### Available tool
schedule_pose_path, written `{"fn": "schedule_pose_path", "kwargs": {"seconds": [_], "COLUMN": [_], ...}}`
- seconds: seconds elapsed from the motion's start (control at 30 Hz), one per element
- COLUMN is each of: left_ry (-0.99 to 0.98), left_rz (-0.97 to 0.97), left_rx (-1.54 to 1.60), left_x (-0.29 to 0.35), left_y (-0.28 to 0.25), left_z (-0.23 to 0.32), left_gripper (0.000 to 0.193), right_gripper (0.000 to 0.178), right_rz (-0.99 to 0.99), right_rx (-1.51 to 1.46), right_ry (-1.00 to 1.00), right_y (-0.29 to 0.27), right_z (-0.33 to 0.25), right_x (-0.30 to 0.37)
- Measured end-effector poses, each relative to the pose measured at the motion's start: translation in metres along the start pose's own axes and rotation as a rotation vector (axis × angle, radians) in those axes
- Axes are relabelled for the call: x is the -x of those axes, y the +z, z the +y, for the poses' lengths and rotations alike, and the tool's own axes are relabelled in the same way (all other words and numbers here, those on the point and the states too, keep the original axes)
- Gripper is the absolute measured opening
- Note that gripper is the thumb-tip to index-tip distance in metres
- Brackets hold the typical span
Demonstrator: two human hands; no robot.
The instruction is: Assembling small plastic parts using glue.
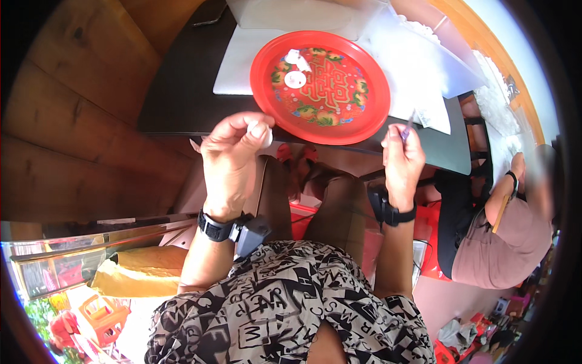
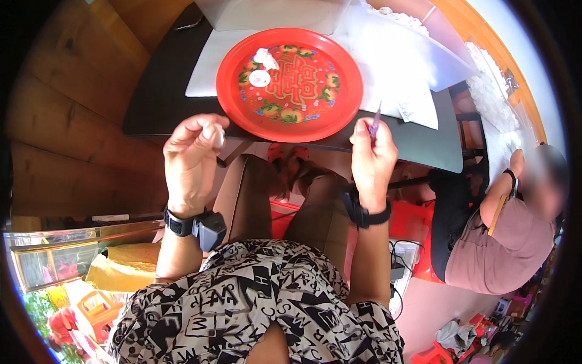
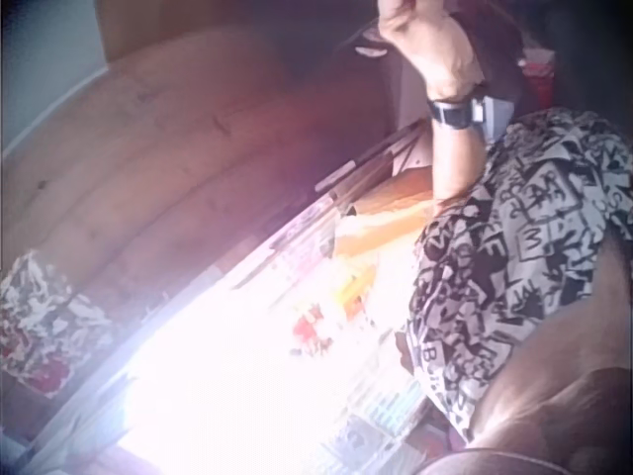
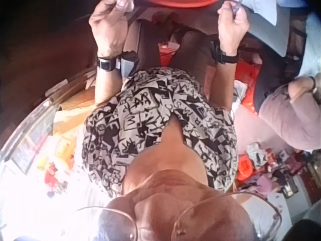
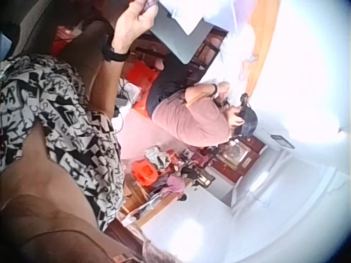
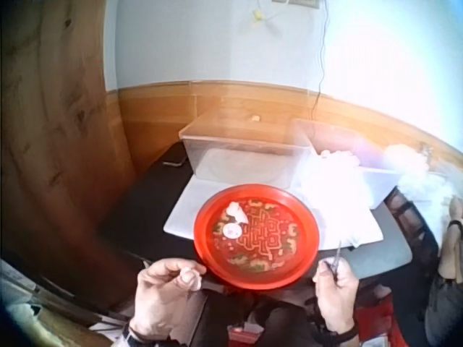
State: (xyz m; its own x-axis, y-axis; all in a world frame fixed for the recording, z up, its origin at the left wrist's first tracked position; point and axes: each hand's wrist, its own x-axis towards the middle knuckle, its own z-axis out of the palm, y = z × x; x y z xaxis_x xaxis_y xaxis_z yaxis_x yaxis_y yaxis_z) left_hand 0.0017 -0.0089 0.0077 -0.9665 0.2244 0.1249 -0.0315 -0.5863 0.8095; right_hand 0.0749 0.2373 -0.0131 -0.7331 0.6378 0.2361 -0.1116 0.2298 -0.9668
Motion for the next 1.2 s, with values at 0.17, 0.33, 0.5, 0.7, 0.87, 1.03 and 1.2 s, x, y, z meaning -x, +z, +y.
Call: {"fn": "schedule_pose_path", "kwargs": {"seconds": [0.17, 0.33, 0.5, 0.7, 0.87, 1.03, 1.2], "left_ry": [-0.271, -0.293, -0.233, -0.179, -0.209, -0.076, -0.156], "left_rz": [0.011, -0.051, -0.059, -0.141, -0.202, -0.194, -0.116], "left_rx": [0.243, 0.157, 0.078, 0.064, 0.036, -0.033, 0.059], "left_x": [0.020, 0.026, 0.031, 0.031, 0.029, 0.028, 0.031], "left_y": [-0.025, -0.026, -0.019, -0.022, -0.023, -0.022, -0.026], "left_z": [-0.012, -0.019, -0.016, -0.018, -0.020, -0.026, -0.024], "left_gripper": [0.010, 0.017, 0.016, 0.019, 0.021, 0.021, 0.020], "right_gripper": [0.009, 0.010, 0.009, 0.006, 0.006, 0.012, 0.025], "right_rz": [-0.295, -0.508, -0.462, -0.450, -0.450, -0.528, -0.510], "right_rx": [0.009, 0.039, 0.001, 0.008, 0.000, 0.015, 0.071], "right_ry": [-0.010, -0.176, -0.142, -0.074, 0.014, -0.022, -0.165], "right_y": [0.029, 0.065, 0.077, 0.081, 0.080, 0.079, 0.065], "right_z": [-0.043, -0.038, -0.037, -0.040, -0.035, -0.036, -0.036], "right_x": [0.067, 0.083, 0.078, 0.076, 0.075, 0.072, 0.080]}}
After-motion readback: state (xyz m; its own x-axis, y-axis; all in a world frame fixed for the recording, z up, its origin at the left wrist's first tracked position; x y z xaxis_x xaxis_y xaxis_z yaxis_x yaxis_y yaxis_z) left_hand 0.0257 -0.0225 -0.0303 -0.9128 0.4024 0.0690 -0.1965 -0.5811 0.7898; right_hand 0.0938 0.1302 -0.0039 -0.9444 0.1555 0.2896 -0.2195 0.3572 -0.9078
